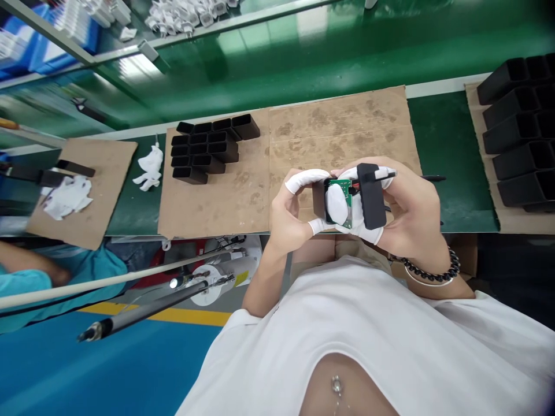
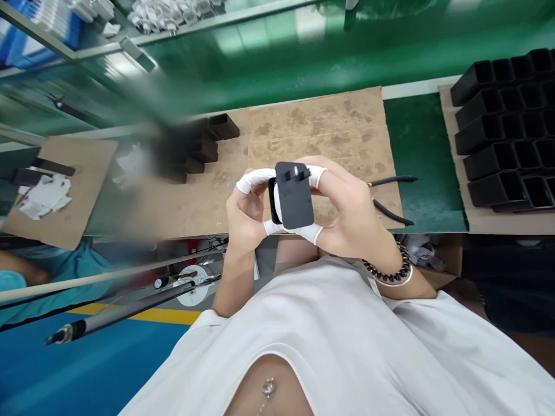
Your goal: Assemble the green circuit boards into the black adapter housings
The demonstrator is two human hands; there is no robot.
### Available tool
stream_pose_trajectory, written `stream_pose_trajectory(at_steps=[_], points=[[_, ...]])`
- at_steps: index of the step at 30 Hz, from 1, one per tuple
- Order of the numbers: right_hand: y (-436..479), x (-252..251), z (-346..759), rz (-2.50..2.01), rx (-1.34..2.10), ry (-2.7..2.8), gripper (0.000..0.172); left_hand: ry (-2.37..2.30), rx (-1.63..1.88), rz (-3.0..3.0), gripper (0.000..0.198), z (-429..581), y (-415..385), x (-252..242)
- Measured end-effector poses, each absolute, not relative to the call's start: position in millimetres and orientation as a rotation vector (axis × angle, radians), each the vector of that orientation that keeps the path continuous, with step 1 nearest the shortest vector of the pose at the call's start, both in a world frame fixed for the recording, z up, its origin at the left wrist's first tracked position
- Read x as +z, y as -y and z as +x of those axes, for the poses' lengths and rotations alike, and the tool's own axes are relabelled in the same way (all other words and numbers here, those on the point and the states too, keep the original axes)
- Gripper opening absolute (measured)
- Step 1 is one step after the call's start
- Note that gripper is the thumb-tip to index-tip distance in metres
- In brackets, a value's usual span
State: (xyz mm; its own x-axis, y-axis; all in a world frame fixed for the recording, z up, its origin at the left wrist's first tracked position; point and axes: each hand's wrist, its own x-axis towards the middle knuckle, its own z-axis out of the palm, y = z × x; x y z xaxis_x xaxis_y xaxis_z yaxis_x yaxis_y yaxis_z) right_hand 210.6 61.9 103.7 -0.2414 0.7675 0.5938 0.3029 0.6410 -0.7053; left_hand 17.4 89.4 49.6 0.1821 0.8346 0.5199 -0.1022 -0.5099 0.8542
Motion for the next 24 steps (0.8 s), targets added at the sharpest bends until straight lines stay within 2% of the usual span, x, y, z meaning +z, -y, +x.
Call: stream_pose_trajectory(at_steps=[9,18,24], points=[[-60,103,210,-0.806,0.629,1.790,0.053,-0.772,1.415,1.631,0.076,17,-87,54],[-63,105,211,-0.771,0.638,1.790,0.054,-0.761,1.417,1.651,0.067,16,-86,61],[-65,108,208,-0.845,0.851,1.776,0.048,-0.784,1.399,1.675,0.069,15,-88,55]])
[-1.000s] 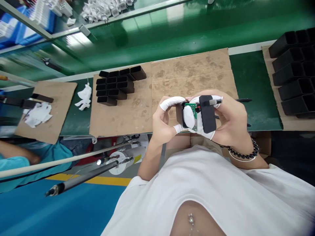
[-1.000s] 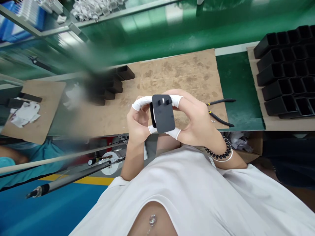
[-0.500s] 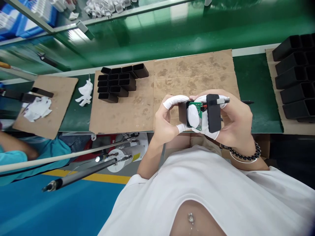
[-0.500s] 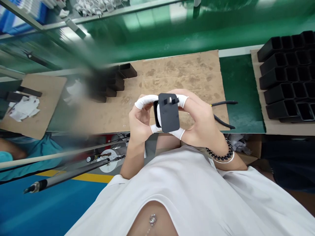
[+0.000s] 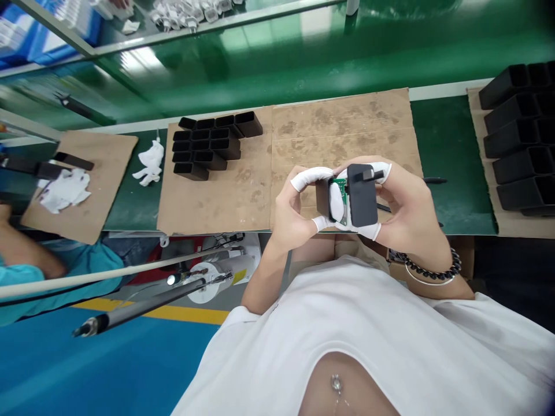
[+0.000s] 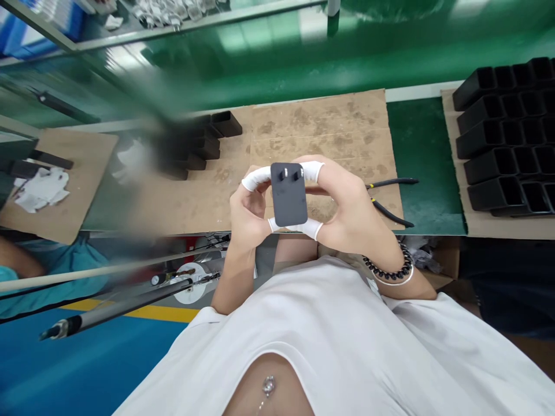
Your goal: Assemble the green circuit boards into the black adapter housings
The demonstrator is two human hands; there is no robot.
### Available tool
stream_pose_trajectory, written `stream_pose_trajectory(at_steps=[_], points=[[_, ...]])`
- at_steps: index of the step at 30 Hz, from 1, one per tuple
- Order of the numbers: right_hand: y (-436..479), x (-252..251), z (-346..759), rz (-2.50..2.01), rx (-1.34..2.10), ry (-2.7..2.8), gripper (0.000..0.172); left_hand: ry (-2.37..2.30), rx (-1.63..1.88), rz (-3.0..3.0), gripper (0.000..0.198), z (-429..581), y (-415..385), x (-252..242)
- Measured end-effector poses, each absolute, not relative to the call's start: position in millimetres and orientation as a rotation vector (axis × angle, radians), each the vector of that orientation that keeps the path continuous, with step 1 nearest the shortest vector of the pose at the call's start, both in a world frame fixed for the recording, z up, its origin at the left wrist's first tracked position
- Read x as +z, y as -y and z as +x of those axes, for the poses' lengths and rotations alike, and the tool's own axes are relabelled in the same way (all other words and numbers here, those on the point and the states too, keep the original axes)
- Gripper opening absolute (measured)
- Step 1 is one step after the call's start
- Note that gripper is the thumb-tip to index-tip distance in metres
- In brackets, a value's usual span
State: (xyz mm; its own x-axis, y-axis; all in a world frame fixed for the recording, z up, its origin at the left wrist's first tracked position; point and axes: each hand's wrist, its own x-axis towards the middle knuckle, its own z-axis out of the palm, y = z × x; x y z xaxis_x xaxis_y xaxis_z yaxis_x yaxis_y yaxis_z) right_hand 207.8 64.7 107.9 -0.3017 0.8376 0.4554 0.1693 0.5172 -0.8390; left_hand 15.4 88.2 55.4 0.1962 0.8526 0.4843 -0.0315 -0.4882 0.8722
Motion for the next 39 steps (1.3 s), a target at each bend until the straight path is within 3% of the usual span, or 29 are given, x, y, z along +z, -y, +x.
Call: stream_pose_trajectory(at_steps=[2,7,9,14,17,23,32,39], points=[[-69,105,209,-0.868,0.939,1.769,0.051,-0.789,1.389,1.670,0.070,16,-90,51],[-80,100,219,-0.711,1.147,1.686,0.097,-0.817,1.395,1.568,0.075,14,-93,37],[-78,103,220,-0.735,1.044,1.606,0.087,-0.864,1.374,1.556,0.074,14,-93,31],[-68,102,200,-1.153,0.594,1.605,0.030,-1.110,1.393,1.571,0.063,26,-88,16],[-71,85,188,-1.388,0.409,1.651,0.016,-1.339,1.394,1.598,0.059,38,-83,0],[-82,60,185,-1.595,0.362,1.715,0.021,-1.614,1.270,1.828,0.054,49,-75,-27],[-71,46,189,-1.442,0.407,1.610,0.009,-1.710,1.270,1.801,0.057,48,-72,-36],[-67,9,167,-1.493,0.573,1.492,0.019,-1.694,1.259,1.748,0.055,47,-73,-37]])
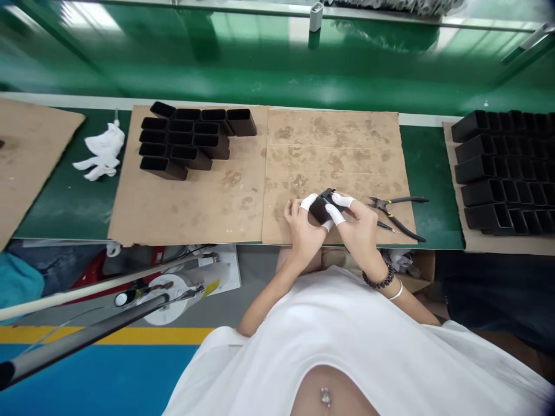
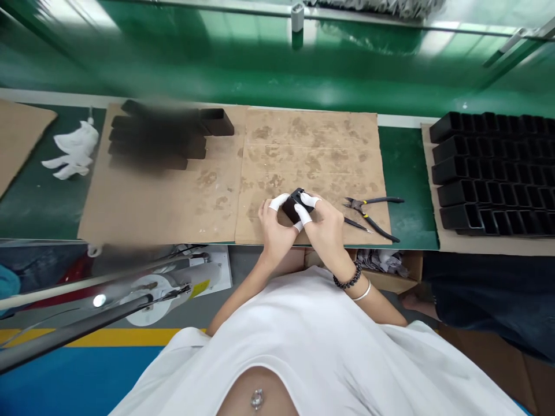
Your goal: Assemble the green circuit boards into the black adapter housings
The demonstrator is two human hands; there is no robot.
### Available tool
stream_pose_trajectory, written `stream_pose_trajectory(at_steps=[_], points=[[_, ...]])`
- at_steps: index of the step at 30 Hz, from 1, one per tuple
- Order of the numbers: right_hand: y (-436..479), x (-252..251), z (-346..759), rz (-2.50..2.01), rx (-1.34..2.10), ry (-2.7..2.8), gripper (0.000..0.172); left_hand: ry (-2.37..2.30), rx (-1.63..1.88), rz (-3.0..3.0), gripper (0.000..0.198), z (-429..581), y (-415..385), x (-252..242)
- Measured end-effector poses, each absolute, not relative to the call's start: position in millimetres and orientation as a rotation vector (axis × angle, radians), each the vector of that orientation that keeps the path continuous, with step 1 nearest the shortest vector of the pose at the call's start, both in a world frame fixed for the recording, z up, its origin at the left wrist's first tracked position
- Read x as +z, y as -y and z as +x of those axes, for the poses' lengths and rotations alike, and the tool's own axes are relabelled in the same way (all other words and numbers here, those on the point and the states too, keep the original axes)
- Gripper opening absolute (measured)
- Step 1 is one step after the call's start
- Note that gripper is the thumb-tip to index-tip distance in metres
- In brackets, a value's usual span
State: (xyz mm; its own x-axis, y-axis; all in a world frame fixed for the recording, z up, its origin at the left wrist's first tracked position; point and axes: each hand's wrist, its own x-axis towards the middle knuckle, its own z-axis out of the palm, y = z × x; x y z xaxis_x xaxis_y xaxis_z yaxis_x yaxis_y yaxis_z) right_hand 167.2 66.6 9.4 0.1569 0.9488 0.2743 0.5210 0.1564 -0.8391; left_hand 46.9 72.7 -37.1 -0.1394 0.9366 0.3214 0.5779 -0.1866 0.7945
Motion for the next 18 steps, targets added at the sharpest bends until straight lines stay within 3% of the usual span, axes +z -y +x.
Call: stream_pose_trajectory(at_steps=[4,11,18], points=[[-63,-6,165,-1.410,0.697,1.519,0.029,-1.652,1.159,1.784,0.058,35,-71,-34],[-60,3,169,-1.279,0.325,1.741,0.022,-1.710,0.973,1.854,0.073,-14,-52,-28],[-66,-1,168,-1.230,0.391,1.745,0.016,-1.832,1.017,1.856,0.061,-28,-46,-35]])
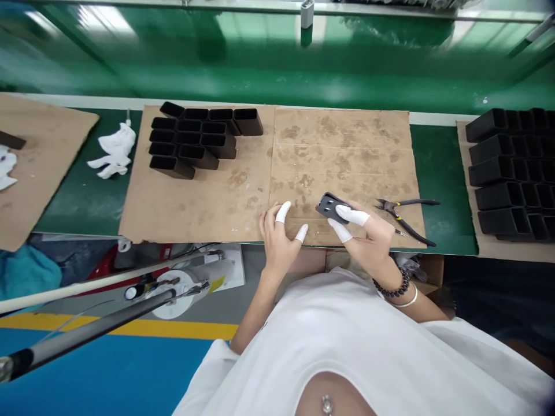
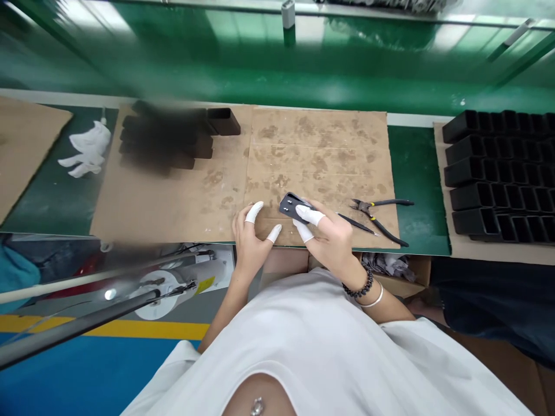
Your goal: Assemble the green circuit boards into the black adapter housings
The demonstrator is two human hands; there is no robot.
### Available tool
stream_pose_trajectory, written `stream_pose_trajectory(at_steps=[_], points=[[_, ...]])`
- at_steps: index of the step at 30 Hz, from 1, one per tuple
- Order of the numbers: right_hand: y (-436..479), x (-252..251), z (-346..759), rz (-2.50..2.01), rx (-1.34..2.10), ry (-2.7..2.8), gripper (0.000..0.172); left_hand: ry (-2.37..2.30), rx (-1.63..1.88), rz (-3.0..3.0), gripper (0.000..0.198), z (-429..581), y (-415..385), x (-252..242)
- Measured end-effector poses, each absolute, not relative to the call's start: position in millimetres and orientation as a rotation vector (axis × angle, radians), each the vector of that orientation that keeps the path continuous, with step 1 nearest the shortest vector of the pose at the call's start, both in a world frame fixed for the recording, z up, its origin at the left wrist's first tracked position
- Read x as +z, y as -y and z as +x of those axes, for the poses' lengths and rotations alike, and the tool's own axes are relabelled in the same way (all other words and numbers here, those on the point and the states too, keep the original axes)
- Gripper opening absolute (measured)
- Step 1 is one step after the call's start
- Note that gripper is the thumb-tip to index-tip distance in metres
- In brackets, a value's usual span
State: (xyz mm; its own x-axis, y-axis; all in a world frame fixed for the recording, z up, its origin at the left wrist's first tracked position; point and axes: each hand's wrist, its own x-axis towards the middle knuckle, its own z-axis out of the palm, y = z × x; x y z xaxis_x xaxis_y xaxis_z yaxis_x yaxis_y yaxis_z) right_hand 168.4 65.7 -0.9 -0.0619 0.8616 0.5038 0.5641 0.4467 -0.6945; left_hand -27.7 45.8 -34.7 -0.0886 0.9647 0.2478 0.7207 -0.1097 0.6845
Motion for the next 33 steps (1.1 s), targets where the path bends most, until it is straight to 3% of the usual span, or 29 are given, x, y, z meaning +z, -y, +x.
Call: stream_pose_trajectory(at_steps=[4,7,10,13,19,29,33], points=[[-70,-12,165,-1.280,0.710,1.526,0.014,-1.670,0.986,1.940,0.073,-23,-49,-31],[-73,-9,158,-1.251,1.233,1.021,0.029,-1.444,1.108,1.897,0.082,-13,-53,-20],[-71,8,152,-1.057,1.830,0.517,0.025,-1.291,1.368,1.782,0.070,2,-59,1],[-66,26,150,-0.897,2.198,0.232,0.013,-1.247,1.498,1.649,0.062,14,-63,27],[-57,38,157,-0.790,2.268,0.129,0.021,-1.236,1.472,1.561,0.065,21,-61,55],[-54,46,162,-0.813,2.186,0.090,0.002,-1.121,1.488,1.509,0.069,19,-54,65],[-51,48,163,-0.844,2.048,0.297,0.012,-1.011,1.492,1.572,0.067,15,-52,68]])
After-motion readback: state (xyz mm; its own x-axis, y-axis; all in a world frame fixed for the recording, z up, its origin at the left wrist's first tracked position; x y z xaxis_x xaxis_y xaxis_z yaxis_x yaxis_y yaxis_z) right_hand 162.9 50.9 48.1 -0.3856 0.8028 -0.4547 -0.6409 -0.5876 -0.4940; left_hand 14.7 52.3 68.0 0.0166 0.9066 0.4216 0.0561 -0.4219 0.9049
